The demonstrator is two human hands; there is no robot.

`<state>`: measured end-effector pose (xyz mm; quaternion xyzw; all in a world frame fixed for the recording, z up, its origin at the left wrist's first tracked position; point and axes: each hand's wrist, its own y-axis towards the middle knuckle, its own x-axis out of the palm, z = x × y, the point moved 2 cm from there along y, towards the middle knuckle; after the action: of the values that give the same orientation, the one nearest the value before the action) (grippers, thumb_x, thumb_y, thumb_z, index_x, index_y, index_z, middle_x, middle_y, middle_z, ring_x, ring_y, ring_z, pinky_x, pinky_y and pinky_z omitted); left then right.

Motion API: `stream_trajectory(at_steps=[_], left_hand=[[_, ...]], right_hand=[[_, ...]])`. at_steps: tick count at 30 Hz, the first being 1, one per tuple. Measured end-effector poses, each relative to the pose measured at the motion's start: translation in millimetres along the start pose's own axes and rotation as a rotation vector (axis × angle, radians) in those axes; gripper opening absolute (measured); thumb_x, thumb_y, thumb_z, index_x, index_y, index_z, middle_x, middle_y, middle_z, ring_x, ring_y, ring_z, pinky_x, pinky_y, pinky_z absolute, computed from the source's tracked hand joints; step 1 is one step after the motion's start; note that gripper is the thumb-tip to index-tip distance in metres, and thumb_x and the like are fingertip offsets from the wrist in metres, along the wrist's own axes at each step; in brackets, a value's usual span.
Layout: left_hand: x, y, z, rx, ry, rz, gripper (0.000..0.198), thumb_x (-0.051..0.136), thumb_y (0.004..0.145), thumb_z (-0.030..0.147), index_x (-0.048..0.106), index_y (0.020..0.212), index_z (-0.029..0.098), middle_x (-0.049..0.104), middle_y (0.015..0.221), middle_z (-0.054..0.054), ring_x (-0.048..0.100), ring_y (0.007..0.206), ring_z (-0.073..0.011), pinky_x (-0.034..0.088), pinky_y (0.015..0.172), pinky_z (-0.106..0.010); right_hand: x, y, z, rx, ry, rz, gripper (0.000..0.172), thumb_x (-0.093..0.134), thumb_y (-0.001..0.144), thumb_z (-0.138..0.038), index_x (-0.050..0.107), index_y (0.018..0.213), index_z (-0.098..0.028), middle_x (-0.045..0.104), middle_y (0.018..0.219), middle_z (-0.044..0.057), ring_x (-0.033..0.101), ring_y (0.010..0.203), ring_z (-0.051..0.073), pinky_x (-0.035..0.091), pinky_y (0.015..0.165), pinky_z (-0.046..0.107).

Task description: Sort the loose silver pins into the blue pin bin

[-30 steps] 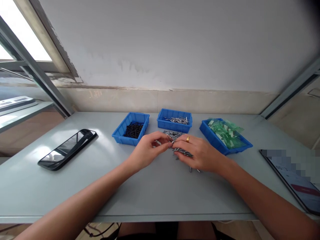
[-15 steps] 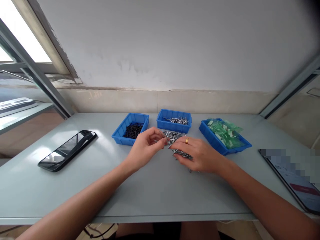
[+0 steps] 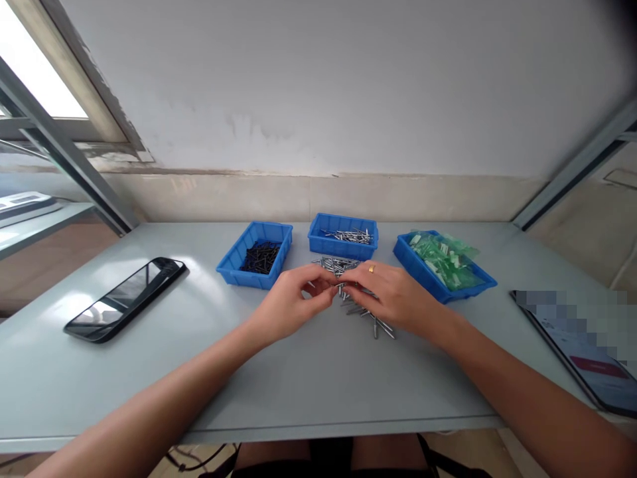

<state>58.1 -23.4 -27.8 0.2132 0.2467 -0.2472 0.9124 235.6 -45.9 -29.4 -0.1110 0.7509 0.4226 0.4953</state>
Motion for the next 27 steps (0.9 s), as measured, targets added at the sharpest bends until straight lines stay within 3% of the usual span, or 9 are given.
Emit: stream_trajectory(at_steps=[11,19,24,27], left_hand=[[-0.6,1.2,-3.2,0.002,0.042,0.060,0.017,0.057,0.083,0.030,0.065,0.091,0.017,0.065,0.085,-0.003,0.059,0.078,-0.0140,0.049,0.071,-0.026],[-0.6,-0.2,0.3,0.029,0.013,0.098,0.013,0.055,0.084,0.026,0.064,0.088,0.017,0.065,0.087,-0.003,0.060,0.081,-0.0141,0.050,0.070,-0.024],[-2.1,0.3,-0.5,-0.029,-0.025,0.086,0.014,0.053,0.085,0.028,0.061,0.087,0.016,0.065,0.082,-0.002,0.060,0.077,-0.0137,0.050,0.070,-0.025],[-0.7,-0.1,-1.6,-0.012,0.003,0.034,0.013,0.053,0.084,0.026,0.060,0.084,0.016,0.063,0.074,0.000,0.057,0.069,-0.0117,0.048,0.067,-0.024]], right_hand=[[-1.2,0.0,-0.2,0.102,-0.019,0.042,0.013,0.044,0.091,-0.022,0.056,0.091,-0.018,0.064,0.077,0.002,0.058,0.071,0.015,0.041,0.061,0.026],[6.1,-0.7,-3.6,-0.016,0.014,-0.070,0.020,0.041,0.092,-0.024,0.058,0.086,-0.017,0.064,0.075,0.003,0.059,0.072,0.016,0.043,0.065,0.028],[1.1,-2.0,-1.4,0.041,0.011,0.076,0.018,0.044,0.092,-0.023,0.055,0.104,-0.017,0.065,0.084,0.003,0.059,0.074,0.014,0.044,0.065,0.026],[-0.5,-2.1,0.0,0.036,0.007,0.096,0.022,0.046,0.091,-0.024,0.053,0.110,-0.017,0.064,0.092,0.005,0.059,0.081,0.015,0.046,0.070,0.027]])
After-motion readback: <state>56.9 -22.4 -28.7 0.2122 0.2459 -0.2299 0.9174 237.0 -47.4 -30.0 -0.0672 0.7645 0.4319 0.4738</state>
